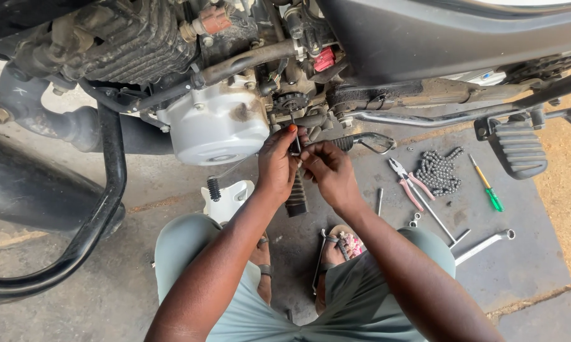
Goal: The person sits on the ground beside a motorcycle and works on the engine area near the footpeg. They use a spanner to loosen and turn a bolt, work a fastener by hand, and later use pliers to grip and manipulate a part on the engine before reaching back to the engine with their hand.
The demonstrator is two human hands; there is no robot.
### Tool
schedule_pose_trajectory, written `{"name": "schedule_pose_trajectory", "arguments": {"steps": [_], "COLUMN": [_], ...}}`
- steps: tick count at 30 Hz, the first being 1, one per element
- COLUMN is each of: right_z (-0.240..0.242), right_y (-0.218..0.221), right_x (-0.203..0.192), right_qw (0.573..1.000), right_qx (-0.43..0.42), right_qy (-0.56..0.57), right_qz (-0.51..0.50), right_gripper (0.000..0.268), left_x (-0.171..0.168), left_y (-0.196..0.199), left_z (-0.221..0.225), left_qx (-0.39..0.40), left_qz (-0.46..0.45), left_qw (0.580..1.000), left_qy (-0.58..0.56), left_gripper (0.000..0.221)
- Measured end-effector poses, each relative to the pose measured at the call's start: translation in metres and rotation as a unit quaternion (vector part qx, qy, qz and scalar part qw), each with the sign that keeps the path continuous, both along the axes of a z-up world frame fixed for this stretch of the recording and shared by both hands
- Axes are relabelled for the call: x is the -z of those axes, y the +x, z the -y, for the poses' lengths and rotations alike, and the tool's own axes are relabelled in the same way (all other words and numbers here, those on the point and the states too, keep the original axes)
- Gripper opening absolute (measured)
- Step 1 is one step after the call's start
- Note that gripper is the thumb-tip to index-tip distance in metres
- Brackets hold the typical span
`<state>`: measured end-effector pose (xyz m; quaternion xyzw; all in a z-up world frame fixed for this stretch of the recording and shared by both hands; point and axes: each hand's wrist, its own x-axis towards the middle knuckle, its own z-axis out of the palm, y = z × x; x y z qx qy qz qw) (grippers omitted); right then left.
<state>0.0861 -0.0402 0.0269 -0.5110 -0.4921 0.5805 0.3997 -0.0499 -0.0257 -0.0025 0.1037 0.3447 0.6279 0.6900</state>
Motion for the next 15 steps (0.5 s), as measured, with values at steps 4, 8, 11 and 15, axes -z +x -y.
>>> {"name": "schedule_pose_trajectory", "arguments": {"steps": [4, 8, 11, 15], "right_z": [0.002, 0.007, 0.003, 0.000], "right_y": [-0.003, -0.008, -0.006, 0.007], "right_x": [-0.019, -0.004, -0.005, -0.015], "right_qw": [0.986, 0.998, 0.923, 0.814], "right_qx": [-0.053, -0.017, 0.004, 0.017], "right_qy": [-0.157, -0.010, 0.220, 0.398], "right_qz": [-0.026, 0.055, 0.316, 0.422], "right_gripper": [0.029, 0.022, 0.014, 0.015], "left_x": [-0.002, -0.015, 0.001, 0.017], "left_y": [-0.002, 0.000, 0.001, 0.002], "left_z": [0.002, 0.000, -0.009, -0.014], "left_qx": [0.033, 0.024, 0.000, 0.010], "left_qz": [-0.072, -0.034, 0.000, 0.044], "left_qw": [0.996, 0.999, 1.000, 0.998], "left_qy": [-0.051, -0.015, 0.029, 0.052], "left_gripper": [0.024, 0.021, 0.018, 0.016]}}
